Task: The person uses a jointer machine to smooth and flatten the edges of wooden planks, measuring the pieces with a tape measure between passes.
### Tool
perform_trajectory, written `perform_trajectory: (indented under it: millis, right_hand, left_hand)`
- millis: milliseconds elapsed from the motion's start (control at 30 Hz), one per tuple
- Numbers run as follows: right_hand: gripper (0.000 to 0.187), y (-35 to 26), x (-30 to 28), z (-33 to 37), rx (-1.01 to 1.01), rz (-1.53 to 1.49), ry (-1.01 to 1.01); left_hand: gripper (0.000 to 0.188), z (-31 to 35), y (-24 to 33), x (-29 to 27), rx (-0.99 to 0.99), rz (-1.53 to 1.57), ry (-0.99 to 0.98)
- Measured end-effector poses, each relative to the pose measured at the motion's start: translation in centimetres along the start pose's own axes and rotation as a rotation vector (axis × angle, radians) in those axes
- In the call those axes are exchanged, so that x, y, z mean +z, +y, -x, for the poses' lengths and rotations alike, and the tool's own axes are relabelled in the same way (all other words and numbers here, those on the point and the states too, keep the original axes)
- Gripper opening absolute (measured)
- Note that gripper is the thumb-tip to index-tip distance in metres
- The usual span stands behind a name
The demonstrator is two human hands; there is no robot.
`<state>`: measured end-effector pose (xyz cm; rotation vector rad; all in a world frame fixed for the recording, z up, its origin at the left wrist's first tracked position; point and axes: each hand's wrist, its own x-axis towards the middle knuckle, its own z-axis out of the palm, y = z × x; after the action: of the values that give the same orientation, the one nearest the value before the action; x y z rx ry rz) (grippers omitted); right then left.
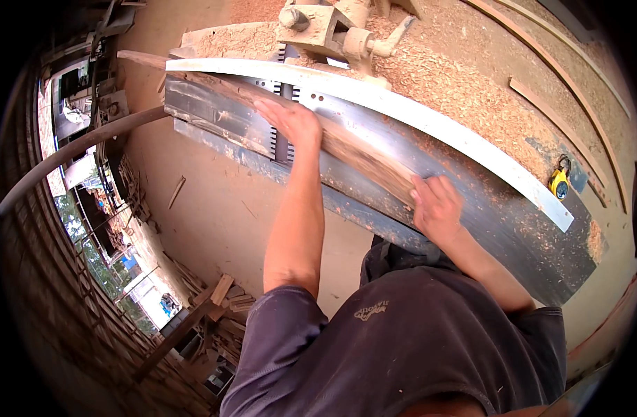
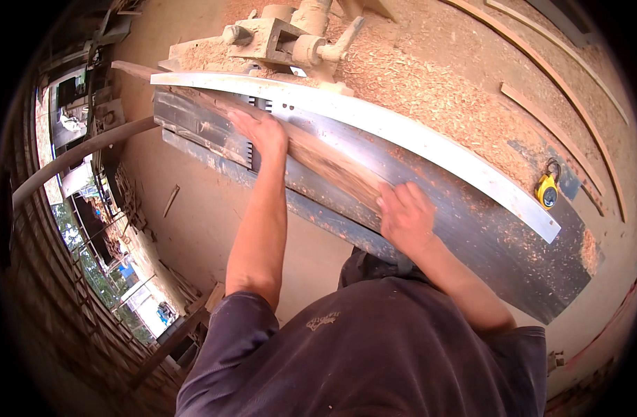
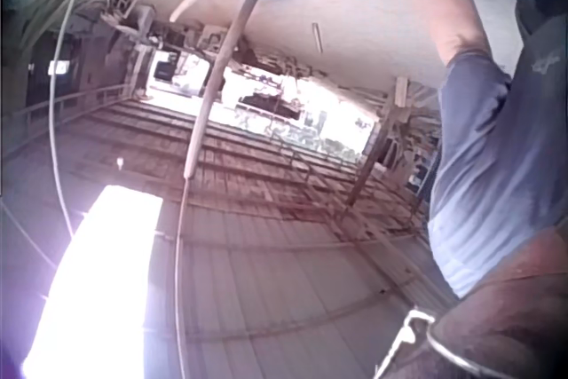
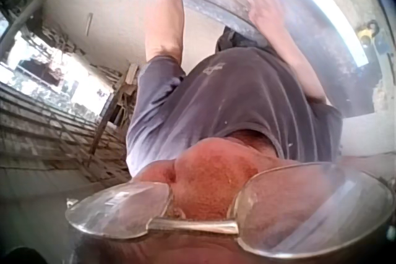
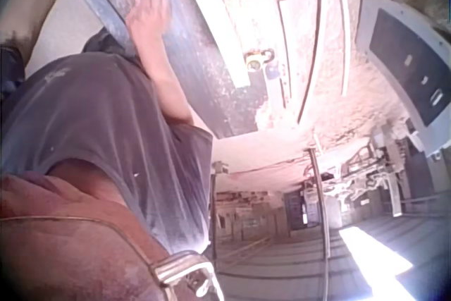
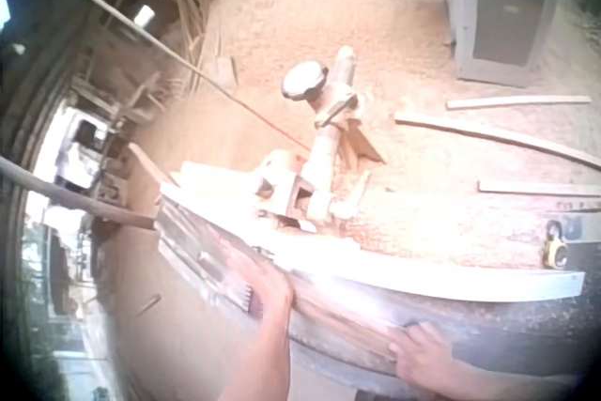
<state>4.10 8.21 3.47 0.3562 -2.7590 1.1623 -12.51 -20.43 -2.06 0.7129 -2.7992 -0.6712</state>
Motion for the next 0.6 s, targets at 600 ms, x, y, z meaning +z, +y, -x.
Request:
perform_trajectory:
  millis: [600]
  right_hand:
    - [0.023,-1.0,3.1,-3.1,-0.016,0.015,0.051]
  left_hand:
    - [0.077,6.7,5.0,0.2,-0.049,0.062,0.018]
